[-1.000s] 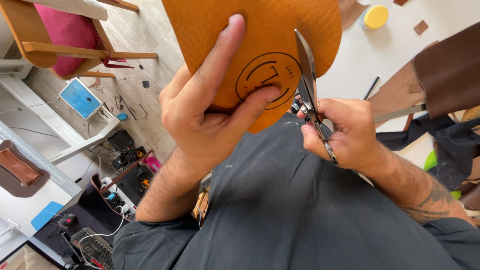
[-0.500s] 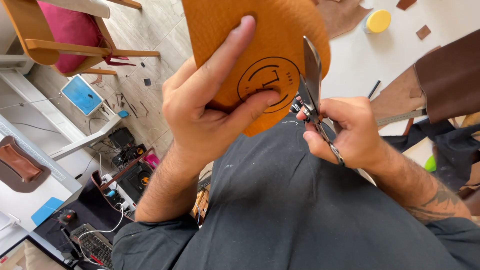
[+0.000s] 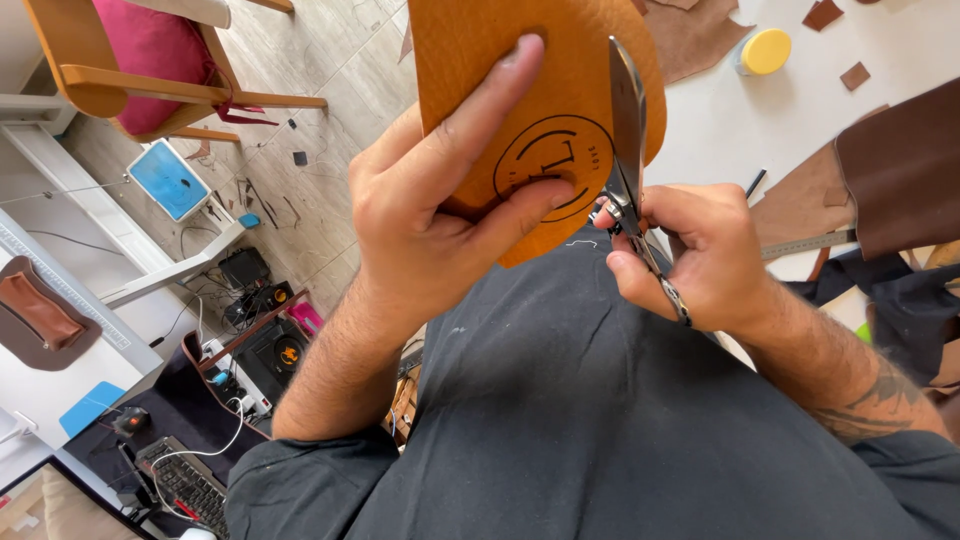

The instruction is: Cleaning an engraved leather patch with a cloth and then trimming it to a circular shape using scissors.

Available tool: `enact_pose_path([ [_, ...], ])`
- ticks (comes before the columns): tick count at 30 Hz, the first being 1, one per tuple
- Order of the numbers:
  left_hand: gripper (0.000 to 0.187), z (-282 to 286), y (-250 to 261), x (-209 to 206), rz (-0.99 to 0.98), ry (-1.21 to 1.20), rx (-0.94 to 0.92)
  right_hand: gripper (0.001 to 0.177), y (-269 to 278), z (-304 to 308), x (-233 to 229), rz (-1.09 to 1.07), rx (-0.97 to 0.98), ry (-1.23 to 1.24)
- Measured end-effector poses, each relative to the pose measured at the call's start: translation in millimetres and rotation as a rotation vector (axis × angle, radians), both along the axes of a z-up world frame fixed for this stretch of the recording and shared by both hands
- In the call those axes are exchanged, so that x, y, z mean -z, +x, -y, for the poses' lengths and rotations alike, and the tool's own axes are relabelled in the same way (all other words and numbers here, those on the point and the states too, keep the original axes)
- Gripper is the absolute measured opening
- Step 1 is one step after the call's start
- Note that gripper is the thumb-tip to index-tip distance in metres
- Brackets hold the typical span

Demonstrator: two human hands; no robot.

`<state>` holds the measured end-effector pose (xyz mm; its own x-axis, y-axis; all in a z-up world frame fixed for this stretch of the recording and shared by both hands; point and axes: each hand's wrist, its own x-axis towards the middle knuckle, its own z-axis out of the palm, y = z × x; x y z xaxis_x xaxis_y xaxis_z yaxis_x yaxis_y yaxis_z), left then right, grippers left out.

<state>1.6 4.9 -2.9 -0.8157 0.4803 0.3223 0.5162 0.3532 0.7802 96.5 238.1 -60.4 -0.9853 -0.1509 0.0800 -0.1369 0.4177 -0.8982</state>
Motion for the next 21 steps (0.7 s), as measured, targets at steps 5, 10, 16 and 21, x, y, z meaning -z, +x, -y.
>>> enact_pose_path([
  [5, 0.062, 0, -1, 0, 0.002, -0.003, 0.004, 0.019, 1, 0, 1, -0.006, 0.012, 0.007],
  [10, 0.061, 1, -3, -3, -0.002, 0.005, 0.037, 0.017, 2, 0, -1, -0.025, -0.010, 0.027],
  [16, 0.062, 6, -4, -6, 0.022, -0.008, 0.067, 0.014, 6, -2, -2, -0.055, -0.033, 0.066],
  [21, 0.063, 12, -7, -11, 0.066, -0.042, 0.085, 0.013, 10, -4, -2, -0.052, -0.041, 0.078],
])
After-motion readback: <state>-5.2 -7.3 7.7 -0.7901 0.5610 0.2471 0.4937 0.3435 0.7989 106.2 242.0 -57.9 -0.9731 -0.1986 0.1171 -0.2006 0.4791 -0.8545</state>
